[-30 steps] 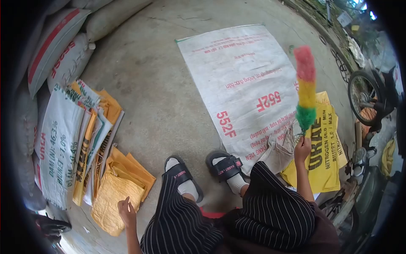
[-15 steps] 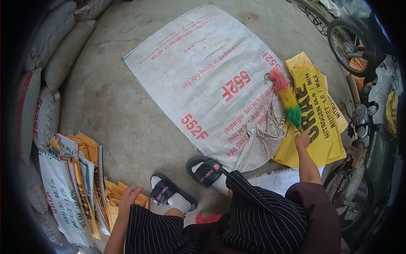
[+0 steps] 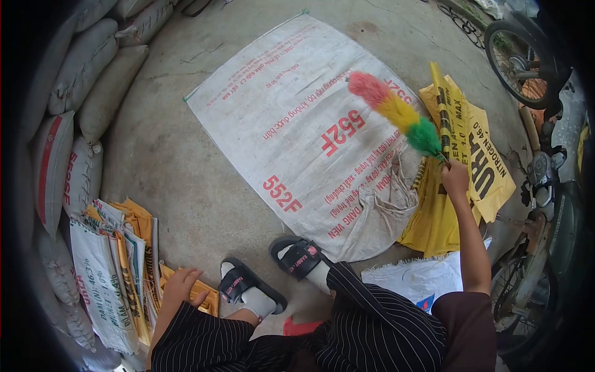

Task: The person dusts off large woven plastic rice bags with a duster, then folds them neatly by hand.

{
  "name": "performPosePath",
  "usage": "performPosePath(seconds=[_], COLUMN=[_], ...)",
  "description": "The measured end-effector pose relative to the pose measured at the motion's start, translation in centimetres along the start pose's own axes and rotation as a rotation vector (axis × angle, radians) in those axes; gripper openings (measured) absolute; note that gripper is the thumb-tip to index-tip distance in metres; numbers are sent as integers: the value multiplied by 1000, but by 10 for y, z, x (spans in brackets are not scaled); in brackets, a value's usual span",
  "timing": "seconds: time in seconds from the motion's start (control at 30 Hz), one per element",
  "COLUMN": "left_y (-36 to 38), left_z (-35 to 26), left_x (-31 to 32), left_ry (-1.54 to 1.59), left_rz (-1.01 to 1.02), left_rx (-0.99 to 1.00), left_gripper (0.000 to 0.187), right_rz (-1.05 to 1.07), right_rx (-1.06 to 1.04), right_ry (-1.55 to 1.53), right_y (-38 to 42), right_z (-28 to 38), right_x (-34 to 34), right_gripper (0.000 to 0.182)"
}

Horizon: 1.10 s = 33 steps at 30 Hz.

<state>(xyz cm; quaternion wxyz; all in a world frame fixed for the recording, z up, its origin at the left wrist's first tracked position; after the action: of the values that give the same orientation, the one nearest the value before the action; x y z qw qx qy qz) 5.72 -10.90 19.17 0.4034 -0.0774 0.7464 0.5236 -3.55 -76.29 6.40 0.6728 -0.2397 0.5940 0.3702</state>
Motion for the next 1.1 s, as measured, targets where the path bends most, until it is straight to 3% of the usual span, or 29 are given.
performPosePath(seconds=[0.1, 0.2, 0.23, 0.37, 0.43, 0.53, 0.57, 0.63, 0.7, 0.8, 0.87, 0.9, 0.97, 1.0, 1.03, 1.1], left_y=[-13, -36, -44, -91, -116, -176, -186, -204, -216, -232, -236, -237, -240, -241, -241, -241], left_z=[-28, -67, -80, -107, -114, -105, -97, -79, -67, -53, -49, -47, -46, -41, -39, -38], left_x=[1, 5, 9, 22, 27, 69, 79, 84, 87, 103, 108, 108, 104, 97, 95, 100], left_ry=[436, 676, 625, 339, 116, 79, 98, 364, 338, 216, 135, 171, 219, 241, 259, 115], left_rz=[21, 62, -45, -342, -331, -321, -292, -430, -426, -405, -387, -410, -430, -356, -282, -334], left_rx=[114, 250, 263, 192, 476, 256, 259, 191, 126, 57, 49, 53, 52, 71, 91, 94], left_gripper=[52, 68, 73, 78, 81, 80, 80, 78, 78, 76, 75, 73, 72, 70, 68, 65], right_rz=[109, 486, 638, 740, 725, 562, 481, 350, 291, 373, 428, 433, 492, 380, 382, 555], right_rx=[-176, -221, -213, -382, -300, -349, -367, -373, -381, -236, 47, 50, 394, 287, 289, 518], right_ry=[-324, -618, -745, -853, -942, -902, -842, -694, -596, -516, -840, -836, -1250, -1198, -1196, -1187], right_y=[1, -6, -4, -3, 5, 0, -3, -2, 4, 27, 41, 50, 69, 68, 72, 88], right_z=[135, 253, 288, 383, 402, 368, 351, 307, 275, 242, 225, 227, 232, 213, 219, 241], right_x=[-13, 24, 38, 68, 67, 90, 94, 101, 98, 105, 133, 141, 160, 205, 203, 203], right_gripper=[20, 25, 26, 31, 30, 27, 27, 28, 30, 35, 34, 34, 30, 30, 30, 30])
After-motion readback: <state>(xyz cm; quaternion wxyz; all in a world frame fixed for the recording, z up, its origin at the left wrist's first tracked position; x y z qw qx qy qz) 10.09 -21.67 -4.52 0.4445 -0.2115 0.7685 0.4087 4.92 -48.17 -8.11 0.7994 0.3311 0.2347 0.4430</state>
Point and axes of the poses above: each hand's wrist, its own y-axis away from the middle knuckle, its own x-axis out of the palm, z = x × y, the point moved 1 cm from there along -y, towards the middle knuckle, and after that the axes turned 13 degrees about z, right-handed, at the moved point
